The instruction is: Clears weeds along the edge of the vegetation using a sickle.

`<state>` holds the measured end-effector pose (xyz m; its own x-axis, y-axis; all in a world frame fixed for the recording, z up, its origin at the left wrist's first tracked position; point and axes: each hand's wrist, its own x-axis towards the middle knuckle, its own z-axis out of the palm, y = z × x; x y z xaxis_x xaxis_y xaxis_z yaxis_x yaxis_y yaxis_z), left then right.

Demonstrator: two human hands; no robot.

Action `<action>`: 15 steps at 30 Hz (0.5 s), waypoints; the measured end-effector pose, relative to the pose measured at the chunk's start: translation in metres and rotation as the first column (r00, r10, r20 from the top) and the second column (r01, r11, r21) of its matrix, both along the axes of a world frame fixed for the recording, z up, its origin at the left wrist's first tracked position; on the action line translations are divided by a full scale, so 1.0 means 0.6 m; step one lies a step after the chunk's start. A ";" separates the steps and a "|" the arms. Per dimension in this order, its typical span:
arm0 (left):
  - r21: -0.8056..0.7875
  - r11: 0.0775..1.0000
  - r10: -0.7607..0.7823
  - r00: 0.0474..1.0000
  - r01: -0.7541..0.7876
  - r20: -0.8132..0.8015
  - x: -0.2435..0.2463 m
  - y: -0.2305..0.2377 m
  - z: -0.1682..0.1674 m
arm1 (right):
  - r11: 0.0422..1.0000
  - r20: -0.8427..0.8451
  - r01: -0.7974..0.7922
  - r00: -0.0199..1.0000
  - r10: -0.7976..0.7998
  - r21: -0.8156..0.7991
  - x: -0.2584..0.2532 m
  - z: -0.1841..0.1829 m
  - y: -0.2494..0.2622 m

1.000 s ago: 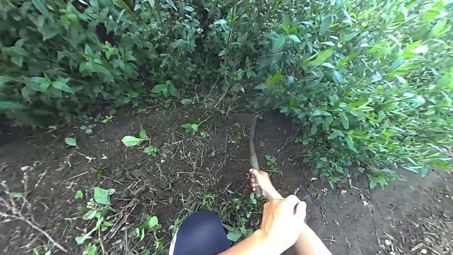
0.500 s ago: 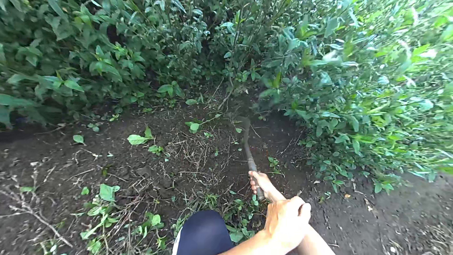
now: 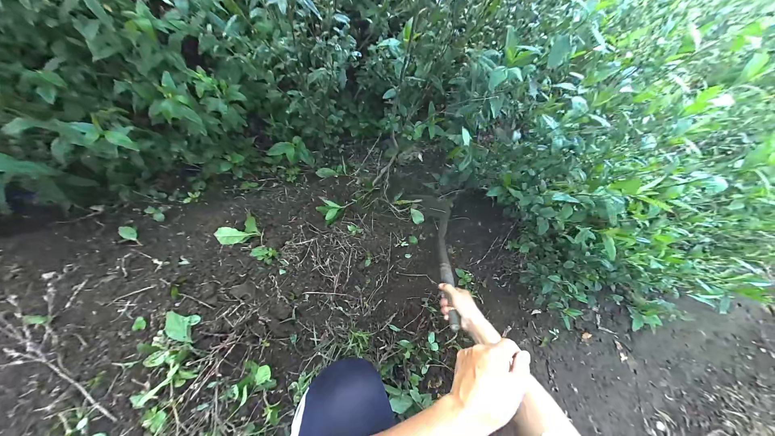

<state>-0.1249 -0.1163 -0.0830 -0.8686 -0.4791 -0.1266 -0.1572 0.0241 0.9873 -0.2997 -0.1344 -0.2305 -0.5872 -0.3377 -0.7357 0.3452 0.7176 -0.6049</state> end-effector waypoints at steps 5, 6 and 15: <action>0.010 0.999 -0.050 0.998 0.049 0.044 -0.004 -0.009 0.005 | 0.954 0.064 0.212 0.977 -0.203 -0.213 0.002 0.019 -0.108; 0.007 0.999 -0.038 0.998 0.037 0.043 -0.005 -0.010 0.004 | 0.939 0.120 0.236 0.970 -0.211 -0.251 0.022 0.007 -0.128; -0.011 1.000 -0.018 1.000 0.018 0.024 -0.007 -0.004 0.000 | 0.978 0.195 -0.205 0.961 0.195 0.034 0.124 0.029 0.041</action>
